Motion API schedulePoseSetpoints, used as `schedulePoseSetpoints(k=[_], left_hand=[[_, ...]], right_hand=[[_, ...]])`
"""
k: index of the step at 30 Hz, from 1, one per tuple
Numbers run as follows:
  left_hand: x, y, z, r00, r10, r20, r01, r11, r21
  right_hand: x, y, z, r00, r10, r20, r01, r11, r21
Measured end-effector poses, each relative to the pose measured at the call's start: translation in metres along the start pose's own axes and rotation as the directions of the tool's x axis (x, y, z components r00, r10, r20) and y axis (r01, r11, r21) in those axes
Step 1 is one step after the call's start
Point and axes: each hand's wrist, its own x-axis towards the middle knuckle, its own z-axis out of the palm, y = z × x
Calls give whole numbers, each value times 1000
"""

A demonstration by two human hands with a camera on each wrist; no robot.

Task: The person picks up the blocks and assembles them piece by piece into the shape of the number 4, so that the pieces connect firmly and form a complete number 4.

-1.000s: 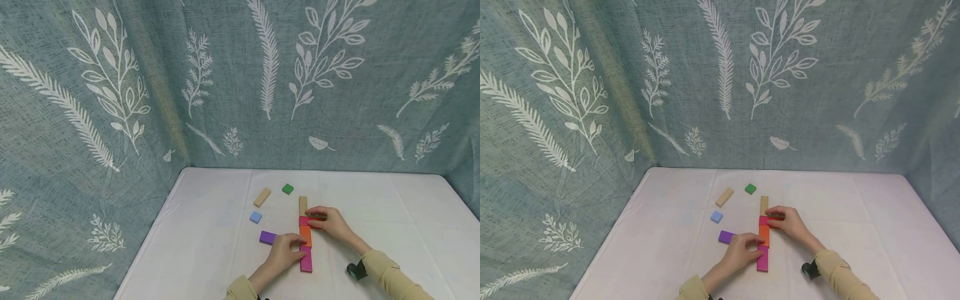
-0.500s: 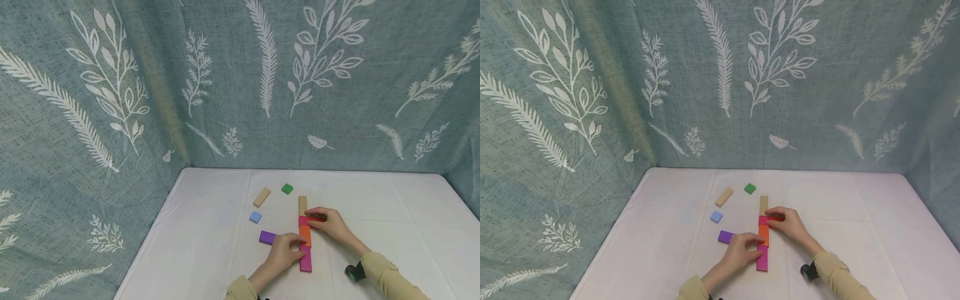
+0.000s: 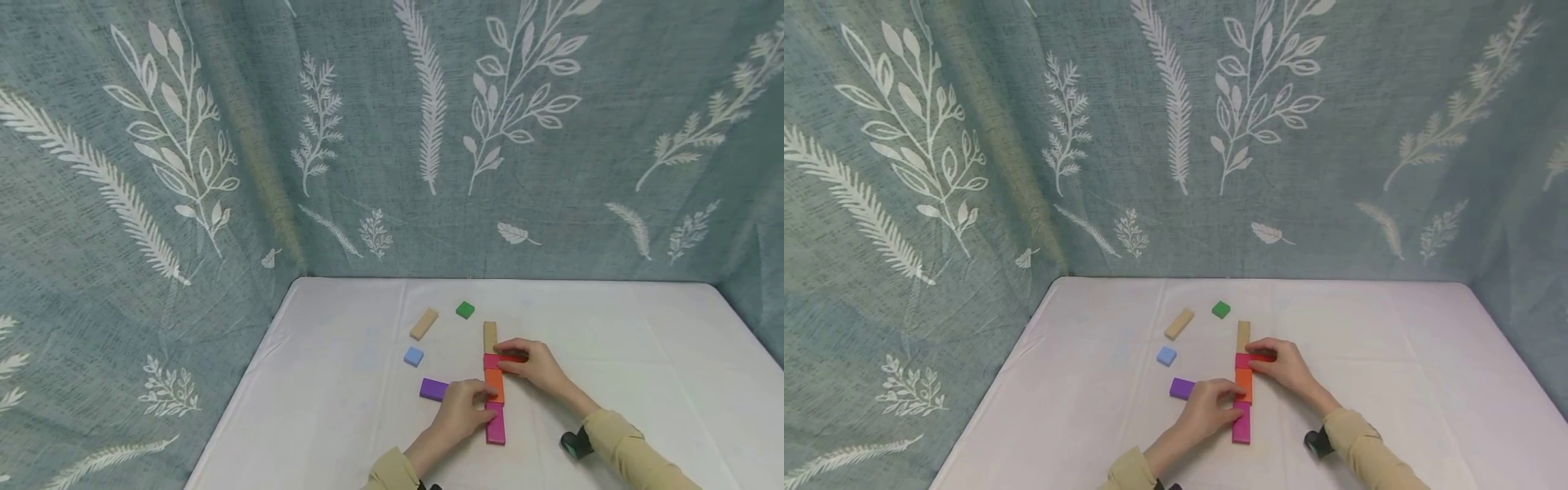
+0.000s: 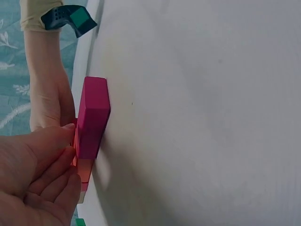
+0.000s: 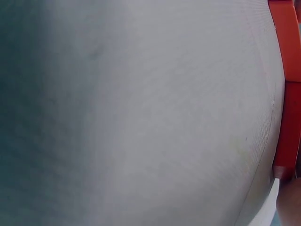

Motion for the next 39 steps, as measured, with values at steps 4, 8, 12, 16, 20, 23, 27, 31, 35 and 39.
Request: schedulePoseSetpoints(k=[4, 8, 12, 16, 20, 23, 27, 31, 35, 39], left_hand=[[-1, -1, 1, 1000, 0, -32, 0, 1000, -12], [-1, -1, 2, 998, -18, -60, 16, 999, -39], [0, 0, 0, 994, -40, -98, 30, 995, -97], [0, 4, -11, 990, -44, -130, 21, 985, -173], [0, 8, -28, 987, -48, -152, 15, 977, -213], [0, 9, -39, 985, -49, -166, 12, 975, -220], [-2, 9, -52, 985, -74, -157, 37, 973, -228], [-6, 5, -66, 984, -87, -155, 44, 963, -266], [-10, -3, -78, 983, -81, -163, 29, 954, -298], [-14, -15, -88, 984, -77, -161, 24, 952, -306]], right_hand=[[2, -1, 2, 1000, 9, 4, -9, 1000, 0], [2, -1, 2, 1000, 20, 10, -20, 1000, 3], [3, 0, 2, 1000, 17, 12, -17, 1000, 7], [3, 0, 1, 1000, 6, 15, -6, 1000, 16], [2, 0, 0, 1000, 8, 17, -9, 1000, 18], [2, -1, 0, 1000, 19, 19, -20, 1000, 14], [3, -1, -2, 999, 34, 21, -34, 999, 16], [3, 0, -2, 999, 37, 21, -37, 999, 15], [4, -1, -3, 999, 33, 22, -33, 999, 12], [5, -2, -3, 999, 27, 25, -28, 1000, 11]])
